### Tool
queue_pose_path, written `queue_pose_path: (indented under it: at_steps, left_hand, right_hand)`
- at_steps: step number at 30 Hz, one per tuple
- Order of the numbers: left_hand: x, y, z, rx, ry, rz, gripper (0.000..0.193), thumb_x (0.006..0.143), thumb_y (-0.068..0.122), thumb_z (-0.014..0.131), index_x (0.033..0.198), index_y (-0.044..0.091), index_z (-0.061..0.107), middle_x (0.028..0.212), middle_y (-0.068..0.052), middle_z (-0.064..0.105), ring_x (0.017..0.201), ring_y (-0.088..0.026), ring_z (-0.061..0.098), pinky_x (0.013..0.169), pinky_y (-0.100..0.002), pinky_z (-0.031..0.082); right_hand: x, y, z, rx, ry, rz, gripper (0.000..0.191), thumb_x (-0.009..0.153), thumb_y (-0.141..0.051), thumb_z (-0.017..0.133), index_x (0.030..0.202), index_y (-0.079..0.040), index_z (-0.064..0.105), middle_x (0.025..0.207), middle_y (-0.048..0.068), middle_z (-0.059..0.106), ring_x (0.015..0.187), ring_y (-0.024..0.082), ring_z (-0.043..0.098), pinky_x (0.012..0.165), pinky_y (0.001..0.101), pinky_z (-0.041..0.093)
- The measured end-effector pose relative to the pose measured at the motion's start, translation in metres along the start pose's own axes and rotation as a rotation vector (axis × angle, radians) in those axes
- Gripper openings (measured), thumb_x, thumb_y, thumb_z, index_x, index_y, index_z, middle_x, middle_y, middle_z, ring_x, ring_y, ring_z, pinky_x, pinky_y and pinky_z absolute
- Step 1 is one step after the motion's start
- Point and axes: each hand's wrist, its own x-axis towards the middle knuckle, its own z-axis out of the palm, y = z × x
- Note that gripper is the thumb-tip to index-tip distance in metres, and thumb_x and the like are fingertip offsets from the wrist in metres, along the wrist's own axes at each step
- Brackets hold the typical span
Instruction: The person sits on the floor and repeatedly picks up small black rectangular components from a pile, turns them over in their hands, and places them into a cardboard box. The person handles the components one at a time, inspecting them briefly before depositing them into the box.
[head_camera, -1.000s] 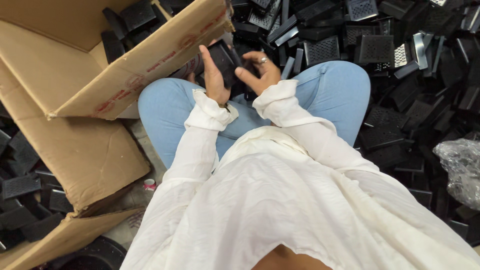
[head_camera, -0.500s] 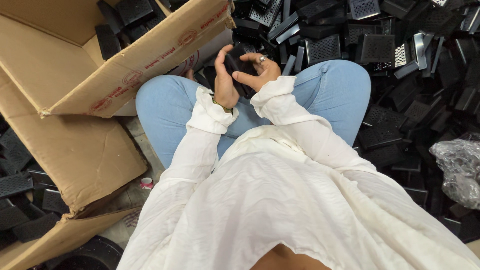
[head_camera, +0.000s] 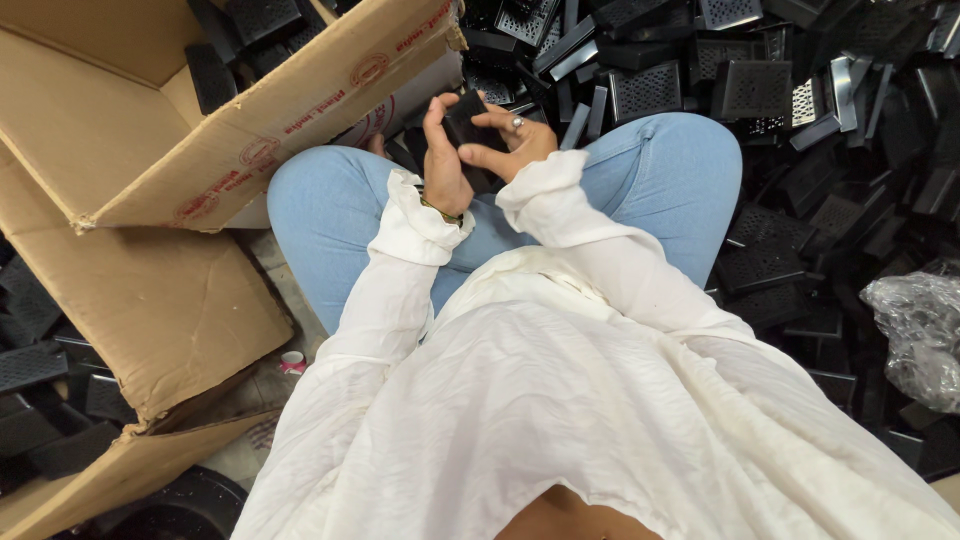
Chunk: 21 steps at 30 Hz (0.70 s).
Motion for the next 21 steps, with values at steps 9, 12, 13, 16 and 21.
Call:
queue_pose_path:
  at_steps: [9,12,13,16,21]
  left_hand:
    - [0.016,0.034,0.02,-0.013,-0.144,0.124,0.026,0.11,0.024,0.056,0.129,0.006,0.05,0.132,-0.017,0.066,0.118,-0.023,0.065,0.104,-0.037,0.053]
    - [0.011,0.046,0.029,-0.024,-0.153,0.048,0.032,0.107,0.026,0.056,0.131,0.006,0.051,0.131,-0.017,0.066,0.116,-0.023,0.066,0.102,-0.038,0.055]
    - [0.008,0.047,0.034,-0.02,-0.149,0.013,0.034,0.105,0.027,0.056,0.131,0.005,0.052,0.13,-0.018,0.066,0.114,-0.023,0.067,0.1,-0.038,0.056]
    - [-0.006,0.052,0.049,0.798,-0.01,0.164,0.047,0.106,0.032,0.066,0.137,-0.002,0.058,0.128,-0.019,0.068,0.114,-0.023,0.065,0.102,-0.035,0.053]
    - [-0.026,0.13,0.046,1.342,0.193,0.743,0.077,0.1,0.037,0.086,0.145,-0.012,0.047,0.138,-0.023,0.063,0.131,-0.032,0.061,0.119,-0.041,0.045]
  right_hand:
    - [0.004,-0.006,-0.031,0.228,-0.061,0.411,0.038,0.099,-0.012,0.066,0.135,-0.001,0.062,0.127,0.013,0.07,0.11,0.021,0.071,0.099,0.0375,0.058]
    - [-0.001,-0.004,-0.042,0.368,-0.086,0.63,0.038,0.099,-0.012,0.068,0.133,0.001,0.062,0.121,0.012,0.073,0.105,0.022,0.074,0.097,0.039,0.061]
    - [-0.001,-0.007,-0.043,0.384,-0.086,0.661,0.037,0.099,-0.011,0.069,0.132,0.003,0.062,0.12,0.012,0.074,0.106,0.022,0.074,0.098,0.0391,0.061]
    - [-0.003,-0.044,-0.03,0.336,-0.024,0.509,0.036,0.099,-0.011,0.07,0.131,0.004,0.064,0.121,0.013,0.074,0.108,0.022,0.073,0.098,0.0371,0.062]
    - [-0.028,-0.2,0.02,-0.669,-0.26,-0.394,0.035,0.101,-0.012,0.074,0.132,0.002,0.066,0.139,0.021,0.066,0.128,0.033,0.069,0.107,0.0375,0.057]
